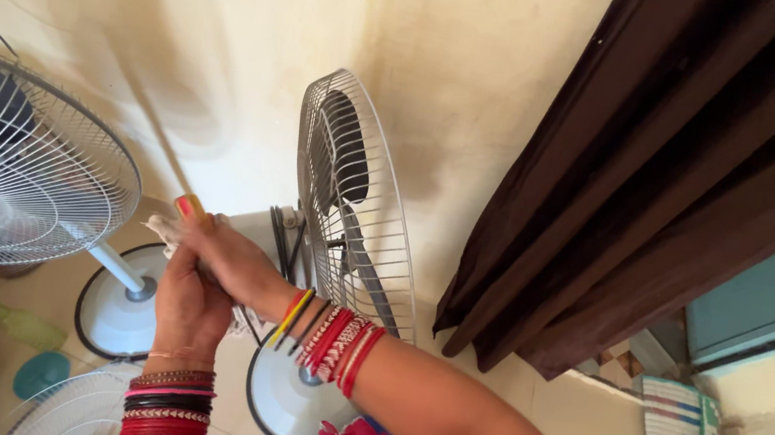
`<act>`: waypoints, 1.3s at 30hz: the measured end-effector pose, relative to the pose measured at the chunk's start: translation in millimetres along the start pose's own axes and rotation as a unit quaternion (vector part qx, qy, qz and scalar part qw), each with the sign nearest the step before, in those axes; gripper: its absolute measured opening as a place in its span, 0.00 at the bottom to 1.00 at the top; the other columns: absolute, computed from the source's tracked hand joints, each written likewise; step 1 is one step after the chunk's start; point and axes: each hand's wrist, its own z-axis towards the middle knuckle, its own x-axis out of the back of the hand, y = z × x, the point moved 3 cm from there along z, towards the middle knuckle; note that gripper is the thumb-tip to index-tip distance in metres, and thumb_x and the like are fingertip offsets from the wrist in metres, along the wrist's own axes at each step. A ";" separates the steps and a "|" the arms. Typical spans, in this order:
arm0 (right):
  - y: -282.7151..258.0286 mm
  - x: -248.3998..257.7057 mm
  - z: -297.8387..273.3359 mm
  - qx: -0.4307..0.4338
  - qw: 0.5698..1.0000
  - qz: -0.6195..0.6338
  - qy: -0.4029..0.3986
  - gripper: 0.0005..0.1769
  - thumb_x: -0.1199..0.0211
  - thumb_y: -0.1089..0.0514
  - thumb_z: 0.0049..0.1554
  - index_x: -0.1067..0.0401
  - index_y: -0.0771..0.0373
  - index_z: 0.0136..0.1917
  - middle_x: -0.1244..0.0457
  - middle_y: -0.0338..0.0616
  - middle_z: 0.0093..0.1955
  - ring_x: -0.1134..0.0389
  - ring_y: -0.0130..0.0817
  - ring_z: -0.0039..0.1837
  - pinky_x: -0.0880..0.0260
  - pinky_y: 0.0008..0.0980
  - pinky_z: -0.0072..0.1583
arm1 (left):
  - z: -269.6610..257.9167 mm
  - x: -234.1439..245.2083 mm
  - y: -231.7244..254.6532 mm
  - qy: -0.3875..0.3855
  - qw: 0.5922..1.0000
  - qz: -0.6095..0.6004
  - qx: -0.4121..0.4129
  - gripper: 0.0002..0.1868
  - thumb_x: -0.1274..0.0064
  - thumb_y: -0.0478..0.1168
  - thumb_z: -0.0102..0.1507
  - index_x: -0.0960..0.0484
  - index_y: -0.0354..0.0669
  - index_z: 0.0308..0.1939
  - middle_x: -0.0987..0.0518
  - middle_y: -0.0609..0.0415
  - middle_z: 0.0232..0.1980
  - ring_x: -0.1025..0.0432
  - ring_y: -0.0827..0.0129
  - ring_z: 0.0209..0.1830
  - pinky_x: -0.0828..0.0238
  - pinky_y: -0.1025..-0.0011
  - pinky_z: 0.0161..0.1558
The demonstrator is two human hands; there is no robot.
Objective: The person uses a screwdriver to loosen a screw on the back of a standing electric fan and then wipes the fan's motor housing and stand with a cloth. The person continues to wipe the fan's cage and other surfaces.
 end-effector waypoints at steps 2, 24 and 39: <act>-19.8 7.0 -3.1 0.027 0.983 -0.178 -0.037 0.41 0.55 0.24 0.63 0.31 0.54 0.73 0.37 0.54 0.68 0.37 0.48 0.70 0.41 0.43 0.70 | 5.0 -0.6 -1.9 -0.041 0.999 -0.032 0.000 0.14 0.56 0.45 0.74 0.24 0.42 0.58 0.21 0.55 0.55 0.27 0.66 0.56 0.30 0.64 0.61; -166.1 119.3 23.2 0.158 0.867 -0.451 -0.139 0.12 0.28 0.53 0.56 0.30 0.57 0.41 0.30 0.35 0.42 0.28 0.29 0.39 0.29 0.33 0.43 | 45.4 -43.1 -4.5 0.019 0.992 0.123 0.028 0.30 0.48 0.43 0.64 0.33 0.36 0.69 0.20 0.51 0.58 0.24 0.65 0.57 0.25 0.67 0.57; -181.8 122.0 -26.6 0.334 0.771 -0.507 -0.193 0.16 0.29 0.48 0.53 0.25 0.47 0.55 0.34 0.35 0.44 0.31 0.33 0.46 0.31 0.34 0.47 | 62.8 -4.4 -48.0 0.162 0.488 0.839 -0.177 0.24 0.35 0.55 0.53 0.18 0.45 0.45 0.32 0.46 0.71 0.44 0.50 0.74 0.44 0.47 0.66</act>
